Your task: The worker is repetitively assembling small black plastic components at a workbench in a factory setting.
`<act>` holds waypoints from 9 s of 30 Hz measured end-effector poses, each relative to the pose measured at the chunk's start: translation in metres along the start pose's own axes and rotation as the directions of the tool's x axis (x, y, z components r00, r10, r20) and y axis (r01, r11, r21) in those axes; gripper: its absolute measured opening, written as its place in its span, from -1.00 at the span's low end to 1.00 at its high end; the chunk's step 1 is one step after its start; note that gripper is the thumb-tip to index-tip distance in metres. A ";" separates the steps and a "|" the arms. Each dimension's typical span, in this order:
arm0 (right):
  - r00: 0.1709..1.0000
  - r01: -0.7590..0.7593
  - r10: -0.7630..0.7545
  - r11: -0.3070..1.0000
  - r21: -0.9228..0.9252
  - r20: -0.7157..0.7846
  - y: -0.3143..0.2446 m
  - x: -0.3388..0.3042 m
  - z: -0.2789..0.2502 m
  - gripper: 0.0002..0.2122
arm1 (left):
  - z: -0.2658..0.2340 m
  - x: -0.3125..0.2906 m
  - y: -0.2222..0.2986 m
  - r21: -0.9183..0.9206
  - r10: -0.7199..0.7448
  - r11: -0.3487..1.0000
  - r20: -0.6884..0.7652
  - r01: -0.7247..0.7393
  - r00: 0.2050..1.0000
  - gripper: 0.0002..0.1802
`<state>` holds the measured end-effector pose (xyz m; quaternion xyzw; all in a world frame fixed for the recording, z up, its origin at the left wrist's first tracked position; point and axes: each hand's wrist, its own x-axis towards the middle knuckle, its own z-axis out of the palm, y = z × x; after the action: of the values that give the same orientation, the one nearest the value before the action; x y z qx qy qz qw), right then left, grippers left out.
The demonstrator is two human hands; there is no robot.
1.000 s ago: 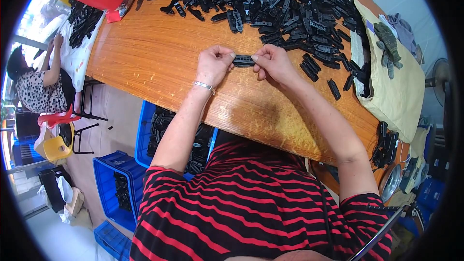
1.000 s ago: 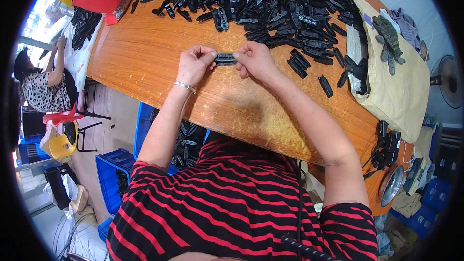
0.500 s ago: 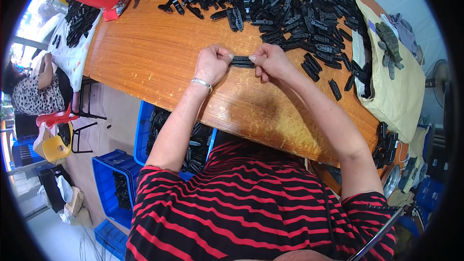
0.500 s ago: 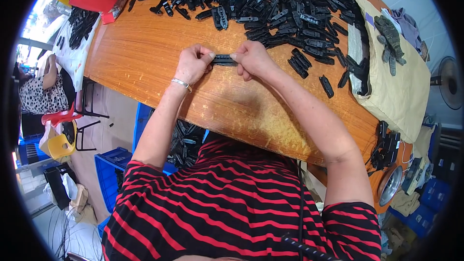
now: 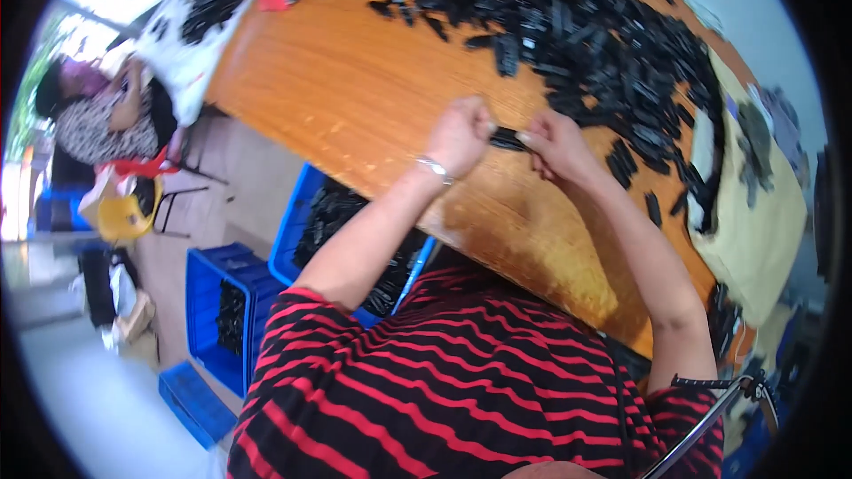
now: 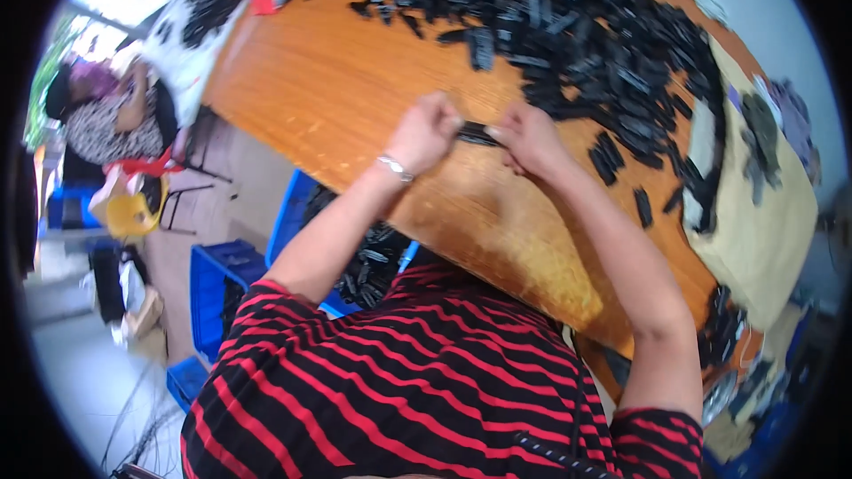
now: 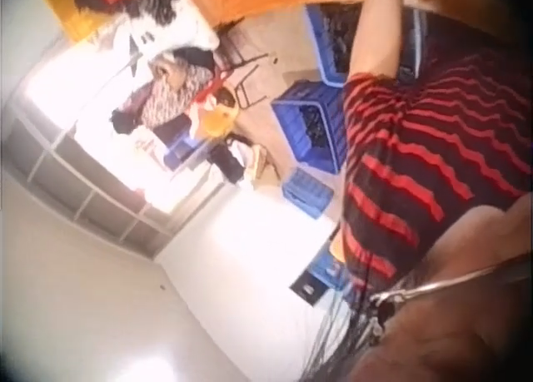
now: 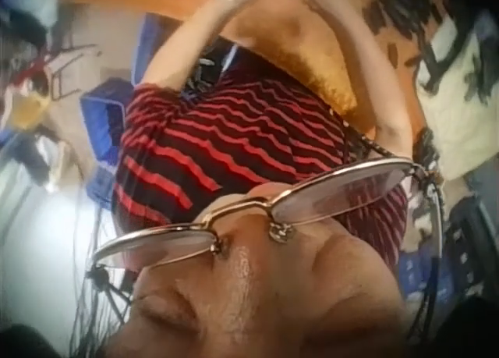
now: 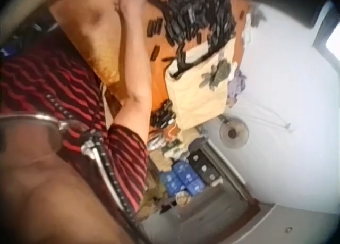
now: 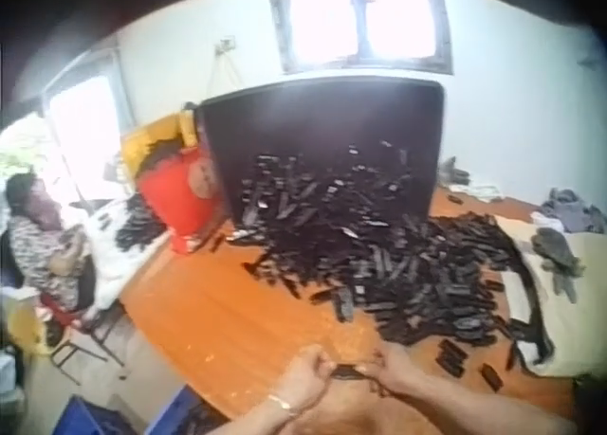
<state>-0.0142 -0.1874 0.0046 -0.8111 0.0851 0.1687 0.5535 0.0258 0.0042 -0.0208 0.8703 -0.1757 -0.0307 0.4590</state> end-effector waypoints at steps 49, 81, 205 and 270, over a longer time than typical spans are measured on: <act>0.809 0.401 -0.581 0.654 -0.641 -0.088 0.011 -0.053 0.009 -0.74 | -0.020 -0.038 0.021 0.034 0.156 0.985 0.218 -0.167 0.964 -0.71; 0.866 0.476 -0.500 0.832 -0.285 -0.015 0.004 -0.073 0.015 -0.73 | -0.146 -0.104 0.008 0.050 -0.114 0.993 0.208 0.106 0.971 -0.64; 0.775 0.287 -0.625 0.481 -0.829 -0.094 0.017 -0.020 -0.021 -0.81 | -0.040 0.065 -0.006 0.365 0.403 0.877 -0.203 -0.313 0.892 -0.73; 0.970 -0.231 0.232 0.973 -0.025 0.074 -0.014 0.014 -0.014 -0.73 | -0.008 0.022 0.012 -0.065 -0.250 0.961 0.216 0.269 0.944 -0.83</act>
<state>0.0061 -0.1948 0.0160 -0.7932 0.1566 0.2635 0.5261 0.0446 -0.0031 -0.0047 0.8555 -0.1043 -0.1891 0.4707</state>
